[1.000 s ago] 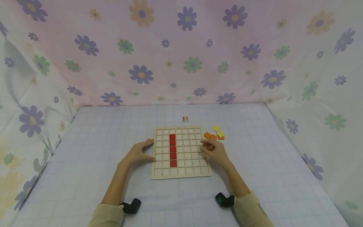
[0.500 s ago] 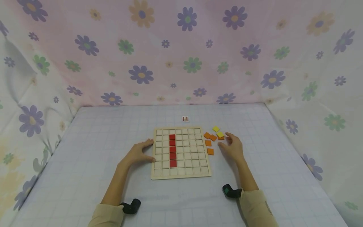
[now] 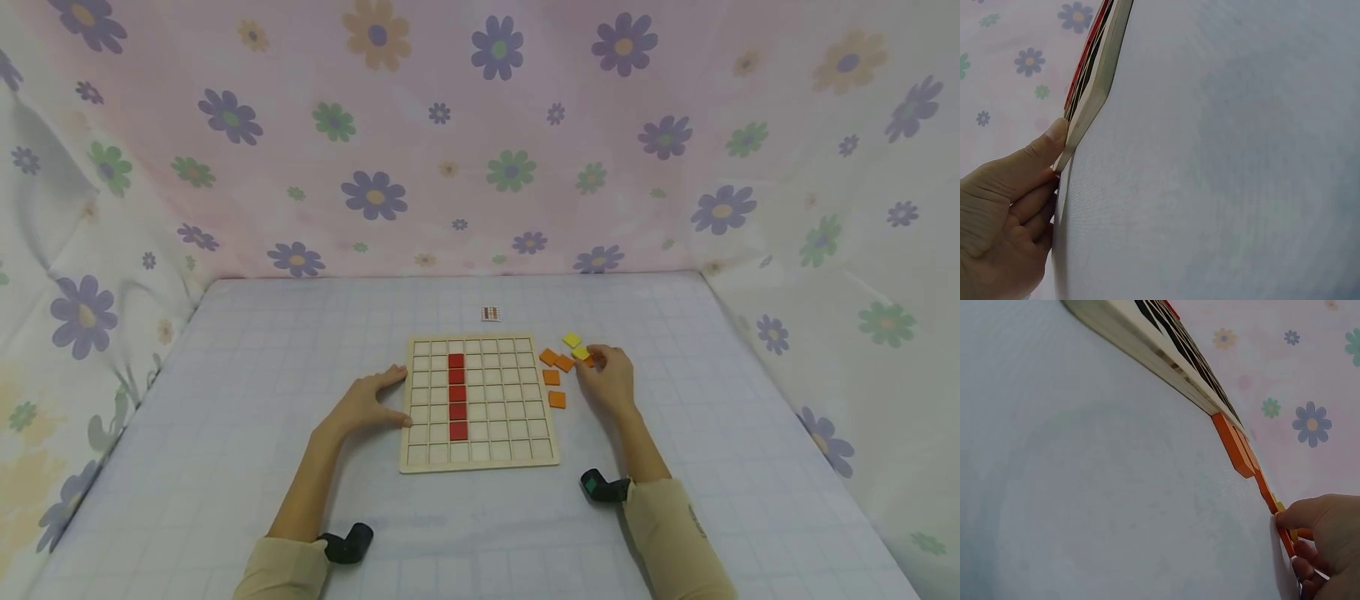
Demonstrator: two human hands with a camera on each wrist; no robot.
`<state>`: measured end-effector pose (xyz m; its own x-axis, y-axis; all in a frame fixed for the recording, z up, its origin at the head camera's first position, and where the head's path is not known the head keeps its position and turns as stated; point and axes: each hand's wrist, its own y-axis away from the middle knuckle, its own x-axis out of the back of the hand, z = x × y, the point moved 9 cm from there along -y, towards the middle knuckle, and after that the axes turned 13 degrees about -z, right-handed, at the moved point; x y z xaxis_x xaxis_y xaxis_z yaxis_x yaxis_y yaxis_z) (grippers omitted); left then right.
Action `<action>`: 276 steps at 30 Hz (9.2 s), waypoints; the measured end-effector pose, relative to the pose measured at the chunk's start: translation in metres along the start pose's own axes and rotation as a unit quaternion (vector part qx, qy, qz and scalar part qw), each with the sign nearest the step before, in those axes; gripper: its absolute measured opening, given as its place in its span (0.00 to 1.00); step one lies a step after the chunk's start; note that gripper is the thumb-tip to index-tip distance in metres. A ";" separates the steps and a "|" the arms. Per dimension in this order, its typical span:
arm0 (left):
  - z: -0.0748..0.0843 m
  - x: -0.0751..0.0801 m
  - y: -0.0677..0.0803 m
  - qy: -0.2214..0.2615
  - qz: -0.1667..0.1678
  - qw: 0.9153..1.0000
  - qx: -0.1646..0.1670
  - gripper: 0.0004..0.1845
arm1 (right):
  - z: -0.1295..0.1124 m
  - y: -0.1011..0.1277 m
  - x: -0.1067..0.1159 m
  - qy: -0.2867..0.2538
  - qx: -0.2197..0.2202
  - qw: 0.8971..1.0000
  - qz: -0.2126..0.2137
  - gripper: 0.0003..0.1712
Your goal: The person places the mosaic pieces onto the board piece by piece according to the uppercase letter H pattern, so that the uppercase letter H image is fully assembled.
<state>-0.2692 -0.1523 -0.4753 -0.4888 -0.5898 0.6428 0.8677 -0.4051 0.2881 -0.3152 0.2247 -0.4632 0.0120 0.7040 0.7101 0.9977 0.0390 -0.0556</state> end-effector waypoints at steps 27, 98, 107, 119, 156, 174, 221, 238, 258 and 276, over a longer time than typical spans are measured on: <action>-0.004 0.000 -0.001 0.001 -0.002 1.000 0.011 0.49 | -0.070 0.017 -0.008 -0.131 0.199 0.971 -0.035 0.14; -0.001 -0.001 -0.002 0.003 -0.002 1.000 0.000 0.47 | -0.141 0.033 -0.124 0.079 0.315 0.920 -0.218 0.16; -0.001 -0.001 -0.001 0.004 -0.001 1.000 -0.004 0.47 | -0.136 0.032 -0.121 0.040 0.309 0.922 -0.232 0.14; 0.000 -0.001 -0.002 0.004 0.005 1.000 -0.025 0.48 | -0.129 0.028 -0.117 -0.015 0.274 0.932 -0.237 0.10; -0.001 -0.001 -0.002 0.008 -0.001 1.000 -0.005 0.47 | -0.042 -0.001 -0.011 -0.078 0.172 0.982 -0.005 0.16; -0.005 -0.001 -0.003 0.000 -0.001 1.000 0.005 0.48 | -0.004 -0.023 -0.004 -0.016 0.074 0.997 -0.033 0.26; -0.003 -0.002 -0.003 0.002 0.002 1.000 -0.009 0.47 | -0.046 -0.014 -0.016 -0.086 0.167 0.980 -0.061 0.17; -0.002 -0.001 -0.002 0.004 0.001 1.000 -0.009 0.48 | -0.092 0.005 -0.065 -0.112 0.232 0.950 -0.179 0.19; -0.003 -0.002 -0.003 0.005 -0.002 1.000 0.000 0.47 | -0.105 0.017 -0.087 0.037 0.270 0.945 -0.179 0.18; -0.002 -0.002 -0.003 0.007 -0.002 1.000 -0.011 0.47 | -0.099 0.020 -0.081 0.009 0.224 0.957 -0.183 0.21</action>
<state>-0.2707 -0.1513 -0.4787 -0.4934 -0.5975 0.6321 0.8636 -0.4228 0.2745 -0.2899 0.0984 -0.4519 -0.3280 0.5730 0.7511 0.8065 0.5838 -0.0932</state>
